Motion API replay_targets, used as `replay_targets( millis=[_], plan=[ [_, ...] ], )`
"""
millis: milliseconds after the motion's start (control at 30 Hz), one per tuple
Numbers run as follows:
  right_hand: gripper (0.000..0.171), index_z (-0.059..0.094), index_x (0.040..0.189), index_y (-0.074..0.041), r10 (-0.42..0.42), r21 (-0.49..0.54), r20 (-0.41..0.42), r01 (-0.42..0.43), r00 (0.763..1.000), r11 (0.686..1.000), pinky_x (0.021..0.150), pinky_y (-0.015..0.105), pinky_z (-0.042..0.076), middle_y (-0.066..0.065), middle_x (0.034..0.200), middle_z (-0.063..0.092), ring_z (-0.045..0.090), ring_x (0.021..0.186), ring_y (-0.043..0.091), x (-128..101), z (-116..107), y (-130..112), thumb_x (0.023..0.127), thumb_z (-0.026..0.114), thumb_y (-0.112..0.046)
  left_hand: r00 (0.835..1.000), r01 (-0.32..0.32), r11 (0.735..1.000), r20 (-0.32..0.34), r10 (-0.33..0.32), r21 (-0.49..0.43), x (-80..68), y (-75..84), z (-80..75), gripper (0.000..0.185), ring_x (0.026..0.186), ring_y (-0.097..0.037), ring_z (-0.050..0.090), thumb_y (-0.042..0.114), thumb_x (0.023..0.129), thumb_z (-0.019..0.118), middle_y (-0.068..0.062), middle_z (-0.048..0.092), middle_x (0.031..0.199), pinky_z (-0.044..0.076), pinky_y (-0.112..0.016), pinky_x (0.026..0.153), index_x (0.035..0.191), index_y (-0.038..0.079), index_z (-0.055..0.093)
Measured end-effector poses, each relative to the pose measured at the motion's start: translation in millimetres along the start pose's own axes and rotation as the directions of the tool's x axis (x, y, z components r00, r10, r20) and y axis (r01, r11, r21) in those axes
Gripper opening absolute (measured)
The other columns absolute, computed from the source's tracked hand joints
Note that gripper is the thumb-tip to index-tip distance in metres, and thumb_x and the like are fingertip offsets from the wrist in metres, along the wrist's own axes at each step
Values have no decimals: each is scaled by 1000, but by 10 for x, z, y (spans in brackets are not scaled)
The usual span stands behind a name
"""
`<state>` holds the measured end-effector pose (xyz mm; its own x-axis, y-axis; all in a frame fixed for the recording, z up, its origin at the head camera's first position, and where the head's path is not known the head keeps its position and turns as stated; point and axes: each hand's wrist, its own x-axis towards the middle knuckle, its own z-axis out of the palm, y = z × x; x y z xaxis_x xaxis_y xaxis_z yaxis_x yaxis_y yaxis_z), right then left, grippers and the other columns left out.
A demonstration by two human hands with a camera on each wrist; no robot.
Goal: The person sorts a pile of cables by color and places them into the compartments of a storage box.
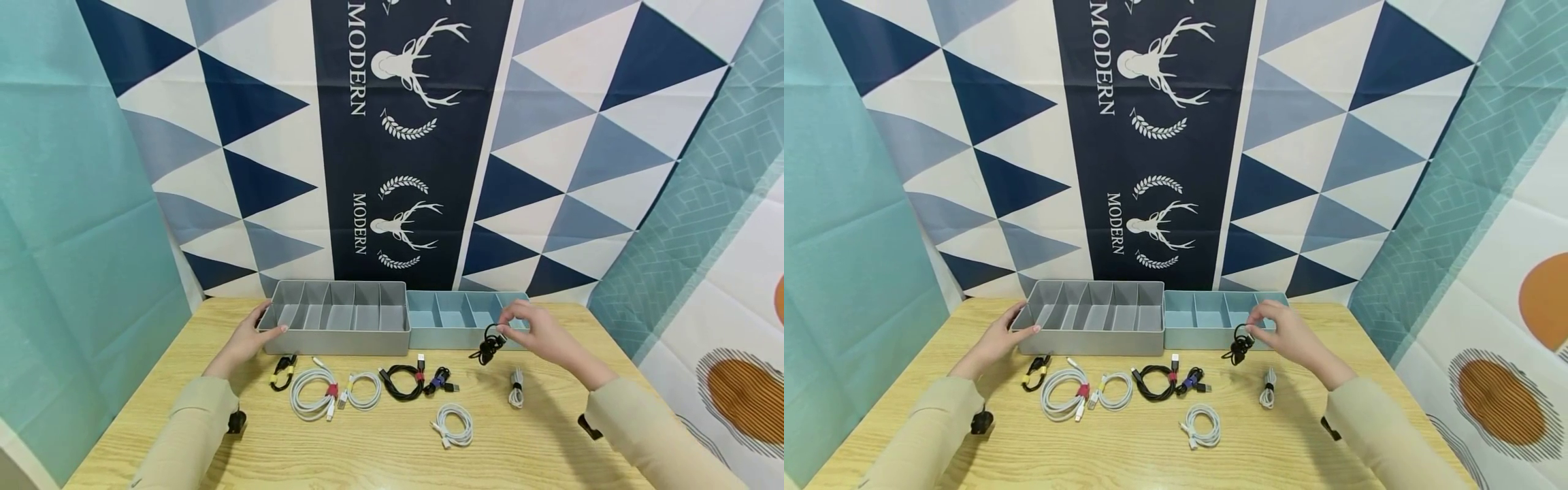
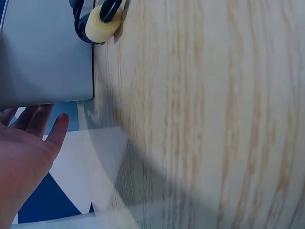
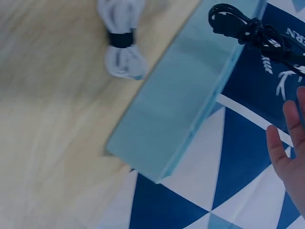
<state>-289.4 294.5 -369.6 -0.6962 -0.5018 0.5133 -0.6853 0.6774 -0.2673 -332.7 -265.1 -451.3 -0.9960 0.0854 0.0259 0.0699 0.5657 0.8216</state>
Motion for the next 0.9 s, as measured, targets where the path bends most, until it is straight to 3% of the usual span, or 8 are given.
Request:
replay_targets(
  millis=[267, 600, 900],
  plan=[
    [2, 68, 87, -16, 91, 1, -25, -91, 996, 996, 77, 45, 52, -7, 88, 62, 60, 82, 16, 206, -99, -54, 86, 69, -15, 999, -24, 1000, -30, 24, 8, -32, -19, 23, 91, 134, -46, 28, 44, 88, 63, -27, 20, 151, 34, -57, 103, 152, 7, 10],
    [7, 67, 90, -14, 181, 16, -21, -181, 983, 983, 82, 49, 51, 2, 94, 64, 61, 89, 21, 454, -120, -153, 89, 66, -20, 997, -13, 1000, -73, 14, 15, -76, 10, 61, 88, 131, -45, 32, 43, 88, 63, -26, 24, 150, 37, -56, 101, 152, 9, 13],
    [11, 67, 92, -11, 207, 42, -21, -206, 978, 978, 84, 49, 50, 5, 93, 63, 60, 89, 23, 680, -55, -197, 90, 66, -21, 998, -1, 1000, -69, 3, 27, -63, 9, 40, 85, 133, -45, 30, 41, 89, 63, -25, 23, 151, 36, -56, 102, 152, 11, 15]
  ],
)
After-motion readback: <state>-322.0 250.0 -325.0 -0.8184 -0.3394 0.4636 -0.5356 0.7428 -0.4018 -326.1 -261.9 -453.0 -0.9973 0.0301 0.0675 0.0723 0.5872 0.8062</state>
